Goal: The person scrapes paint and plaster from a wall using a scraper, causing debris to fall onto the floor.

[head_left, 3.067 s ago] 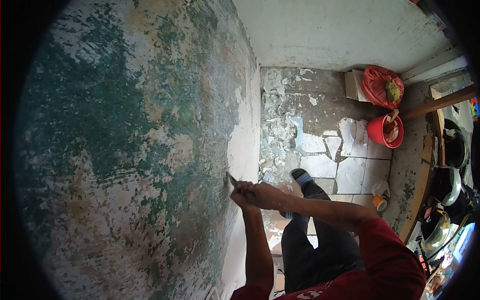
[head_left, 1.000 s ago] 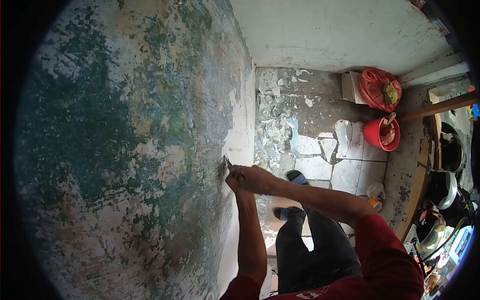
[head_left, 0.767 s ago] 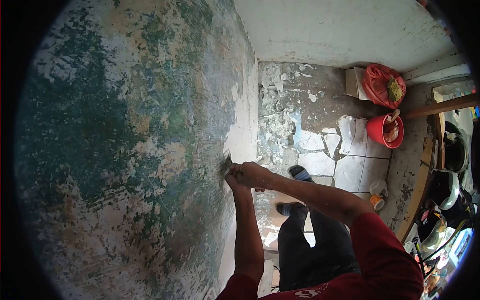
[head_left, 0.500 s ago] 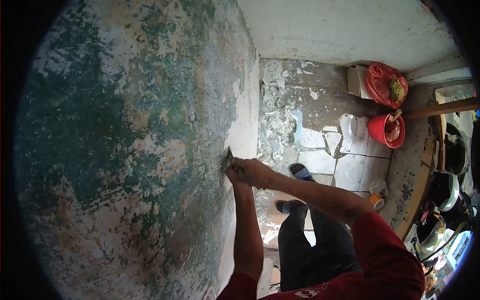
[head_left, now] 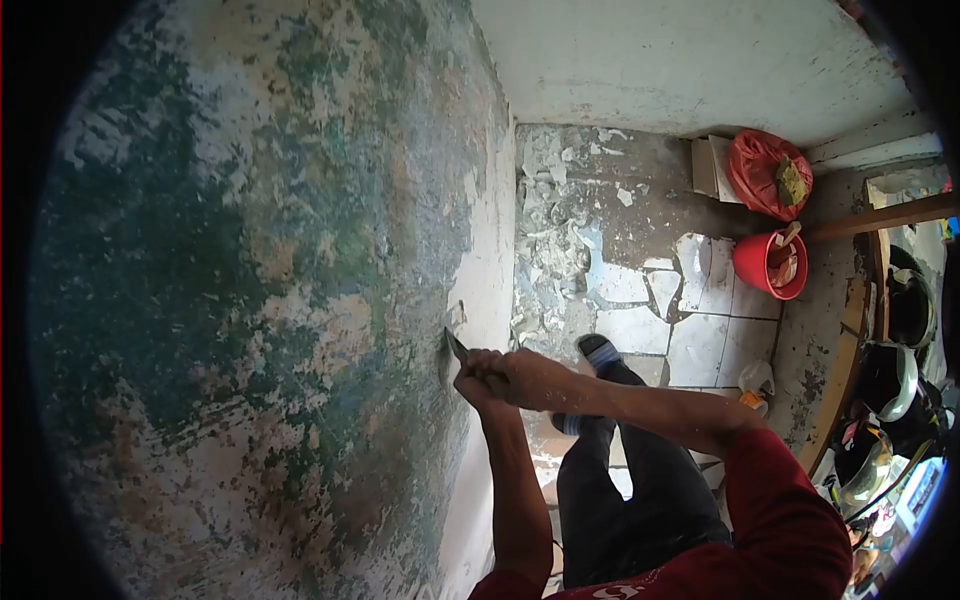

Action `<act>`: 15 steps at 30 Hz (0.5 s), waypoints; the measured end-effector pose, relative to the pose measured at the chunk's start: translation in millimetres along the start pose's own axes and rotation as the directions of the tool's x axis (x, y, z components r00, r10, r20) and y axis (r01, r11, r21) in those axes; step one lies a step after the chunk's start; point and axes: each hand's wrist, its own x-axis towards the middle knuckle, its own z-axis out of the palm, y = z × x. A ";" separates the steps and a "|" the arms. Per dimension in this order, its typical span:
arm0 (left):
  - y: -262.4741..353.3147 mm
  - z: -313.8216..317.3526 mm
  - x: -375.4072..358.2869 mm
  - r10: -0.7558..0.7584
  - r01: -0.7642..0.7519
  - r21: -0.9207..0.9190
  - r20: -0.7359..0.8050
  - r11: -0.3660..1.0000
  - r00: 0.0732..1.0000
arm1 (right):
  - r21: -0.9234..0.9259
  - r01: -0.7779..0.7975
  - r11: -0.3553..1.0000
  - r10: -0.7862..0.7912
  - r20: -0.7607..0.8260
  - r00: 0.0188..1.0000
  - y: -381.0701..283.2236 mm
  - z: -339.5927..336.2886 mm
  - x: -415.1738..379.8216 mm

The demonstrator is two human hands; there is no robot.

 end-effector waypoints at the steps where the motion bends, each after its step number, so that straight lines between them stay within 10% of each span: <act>1: 2.1 13.7 -5.2 0.055 -0.040 0.146 -0.096 0.988 0.994 | 0.101 -0.179 0.979 0.169 0.101 0.980 -14.5 -6.7 4.1; 2: -0.6 34.0 0.6 -0.021 0.021 -0.002 -0.128 1.000 0.991 | 0.072 -0.426 0.902 0.395 0.259 0.881 -15.5 -12.5 15.3; 5: -10.6 38.3 17.2 -0.061 0.066 0.007 -0.289 0.998 0.955 | 0.035 -0.429 0.903 0.413 0.202 0.888 13.8 -6.1 21.4; 7: -1.2 41.5 2.0 -0.094 0.086 -0.151 -0.044 0.985 0.995 | -0.146 0.188 0.971 -0.206 -0.118 0.971 17.3 8.8 9.6; 8: 5.3 46.4 -9.5 -0.129 0.151 -0.323 0.090 0.934 0.988 | -0.084 0.176 0.981 -0.185 -0.117 0.976 9.5 8.2 0.2; 12: 5.8 30.9 21.9 -0.059 0.068 0.160 -0.060 0.985 0.996 | 0.081 -0.510 0.856 0.472 0.281 0.836 -27.3 -20.7 22.9; 15: -4.4 46.8 14.8 -0.123 0.102 -0.128 -0.170 0.987 0.978 | -0.017 -0.288 0.957 0.288 0.126 0.949 -0.5 -10.7 15.9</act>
